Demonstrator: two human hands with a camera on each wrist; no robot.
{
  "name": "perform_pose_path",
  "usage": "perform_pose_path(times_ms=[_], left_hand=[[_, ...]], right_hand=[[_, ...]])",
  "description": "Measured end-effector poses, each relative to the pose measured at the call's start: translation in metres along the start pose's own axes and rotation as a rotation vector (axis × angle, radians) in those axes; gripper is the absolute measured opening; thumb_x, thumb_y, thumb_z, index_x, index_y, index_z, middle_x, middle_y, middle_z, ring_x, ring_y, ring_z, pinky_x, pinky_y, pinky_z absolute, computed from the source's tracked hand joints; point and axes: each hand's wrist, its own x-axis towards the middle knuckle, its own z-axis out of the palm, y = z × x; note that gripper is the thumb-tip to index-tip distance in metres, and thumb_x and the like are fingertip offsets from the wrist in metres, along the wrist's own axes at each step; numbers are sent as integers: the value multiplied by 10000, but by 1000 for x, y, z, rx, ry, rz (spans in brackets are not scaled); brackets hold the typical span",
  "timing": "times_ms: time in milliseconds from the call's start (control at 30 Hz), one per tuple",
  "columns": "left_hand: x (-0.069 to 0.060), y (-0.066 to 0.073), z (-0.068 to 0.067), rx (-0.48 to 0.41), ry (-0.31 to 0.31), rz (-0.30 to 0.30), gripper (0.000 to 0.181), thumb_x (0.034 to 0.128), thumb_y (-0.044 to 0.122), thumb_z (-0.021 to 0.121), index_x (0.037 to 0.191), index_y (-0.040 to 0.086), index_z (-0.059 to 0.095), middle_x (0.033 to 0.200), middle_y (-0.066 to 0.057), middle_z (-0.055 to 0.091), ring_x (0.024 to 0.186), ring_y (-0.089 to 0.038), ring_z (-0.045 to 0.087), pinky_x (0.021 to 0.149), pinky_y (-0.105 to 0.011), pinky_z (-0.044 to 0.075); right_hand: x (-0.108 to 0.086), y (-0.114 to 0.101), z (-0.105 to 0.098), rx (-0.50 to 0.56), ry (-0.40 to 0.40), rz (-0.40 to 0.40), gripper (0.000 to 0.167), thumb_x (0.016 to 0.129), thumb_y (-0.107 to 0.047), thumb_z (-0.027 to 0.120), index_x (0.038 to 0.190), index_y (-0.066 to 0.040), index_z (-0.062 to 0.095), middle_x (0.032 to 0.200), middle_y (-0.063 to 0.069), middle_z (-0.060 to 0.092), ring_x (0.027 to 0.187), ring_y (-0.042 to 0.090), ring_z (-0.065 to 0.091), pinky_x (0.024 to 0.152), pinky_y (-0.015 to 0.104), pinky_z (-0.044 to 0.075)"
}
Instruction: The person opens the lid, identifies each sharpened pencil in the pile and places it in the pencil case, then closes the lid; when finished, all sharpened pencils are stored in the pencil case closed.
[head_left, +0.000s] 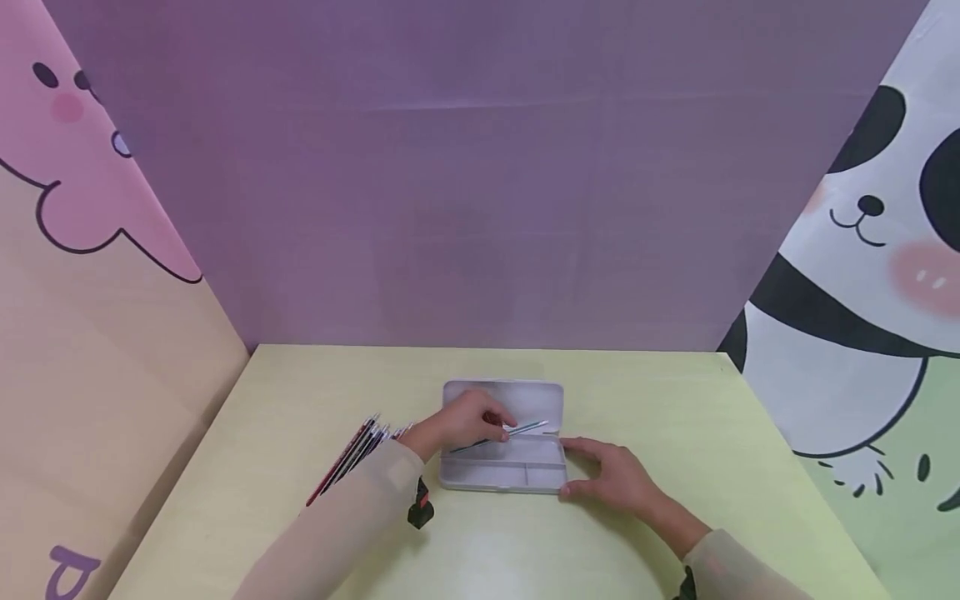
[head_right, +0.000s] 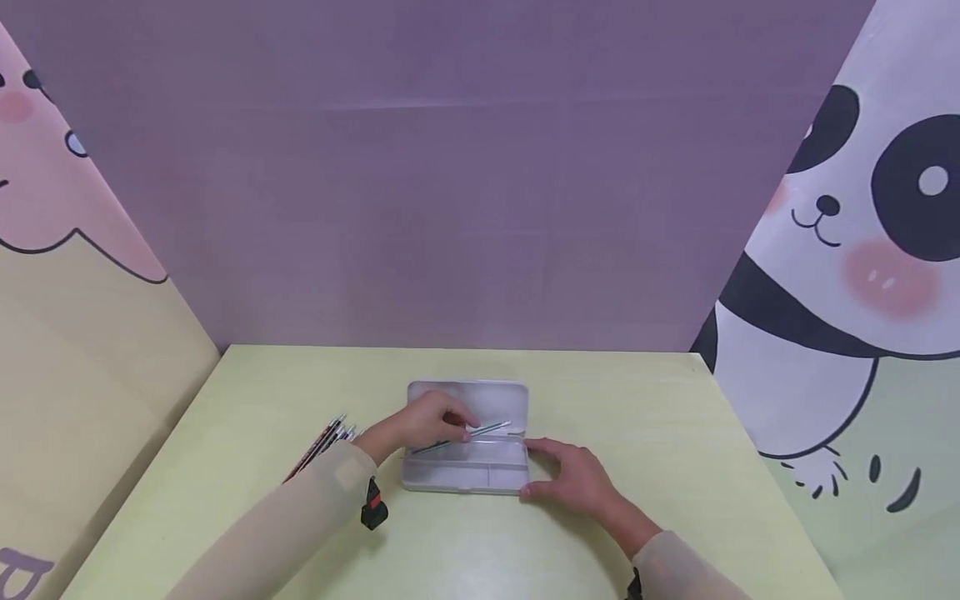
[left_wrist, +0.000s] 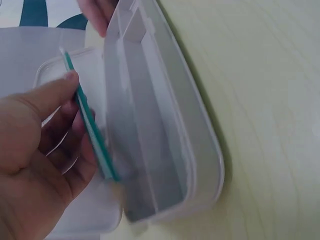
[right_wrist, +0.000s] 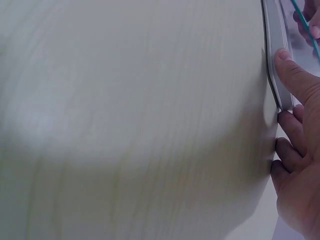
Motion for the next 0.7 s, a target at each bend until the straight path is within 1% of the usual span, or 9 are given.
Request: perform_pose_path(times_ms=[133, 267, 300, 400, 467, 500, 633, 700], left_hand=[[6, 0, 9, 55, 10, 9, 105, 872, 104, 816, 976, 108, 828, 839, 90, 731, 745, -20, 577, 664, -202, 497], [10, 1, 19, 96, -17, 39, 91, 868, 91, 815, 952, 122, 834, 882, 72, 758, 782, 7, 608, 709, -189, 514], [11, 2, 21, 110, -26, 39, 94, 871, 91, 811, 954, 128, 834, 894, 69, 762, 794, 12, 611, 729, -186, 514], [12, 6, 26, 160, -43, 8, 103, 880, 94, 803, 962, 147, 835, 910, 76, 767, 811, 17, 612, 772, -181, 508], [12, 10, 28, 222, -48, -12, 113, 882, 94, 800, 965, 161, 837, 916, 86, 771, 815, 13, 615, 788, -183, 506], [12, 12, 30, 267, -56, -14, 117, 884, 99, 800, 969, 169, 838, 919, 92, 773, 819, 12, 616, 793, -182, 505], [14, 17, 34, 439, -83, 20, 112, 893, 125, 795, 971, 188, 845, 931, 103, 782, 844, 6, 635, 812, -171, 503], [16, 17, 37, 481, -94, 26, 106, 898, 139, 794, 972, 196, 845, 935, 108, 782, 854, 11, 638, 815, -163, 500]], right_hand=[[-1, -3, 1, 7, -7, -2, 775, 684, -455, 930, 1365, -193, 671, 1340, 66, 694, 1285, 362, 611, 1061, 563, 468], [-2, -4, 1, 4, -14, -7, 772, 691, -455, 927, 1368, -189, 668, 1339, 67, 695, 1278, 364, 616, 1052, 566, 473], [-2, -4, 1, 5, -16, -8, 771, 692, -451, 927, 1368, -187, 667, 1340, 67, 694, 1278, 363, 616, 1053, 565, 473], [-2, -4, 1, -3, -22, -8, 775, 696, -450, 925, 1374, -184, 662, 1342, 64, 693, 1283, 359, 614, 1057, 560, 472], [-2, -3, 1, -3, -25, -10, 781, 699, -453, 922, 1383, -185, 657, 1348, 60, 690, 1288, 354, 611, 1060, 557, 471], [-2, -3, 1, 0, -27, -8, 780, 700, -452, 922, 1384, -187, 656, 1350, 58, 689, 1293, 353, 608, 1063, 557, 469], [-1, -1, 0, -2, -23, -7, 779, 701, -455, 920, 1384, -189, 655, 1353, 63, 687, 1294, 360, 605, 1058, 563, 471], [-1, -1, 0, 2, -20, -4, 772, 700, -443, 924, 1379, -188, 658, 1353, 67, 686, 1294, 364, 604, 1056, 568, 472]])
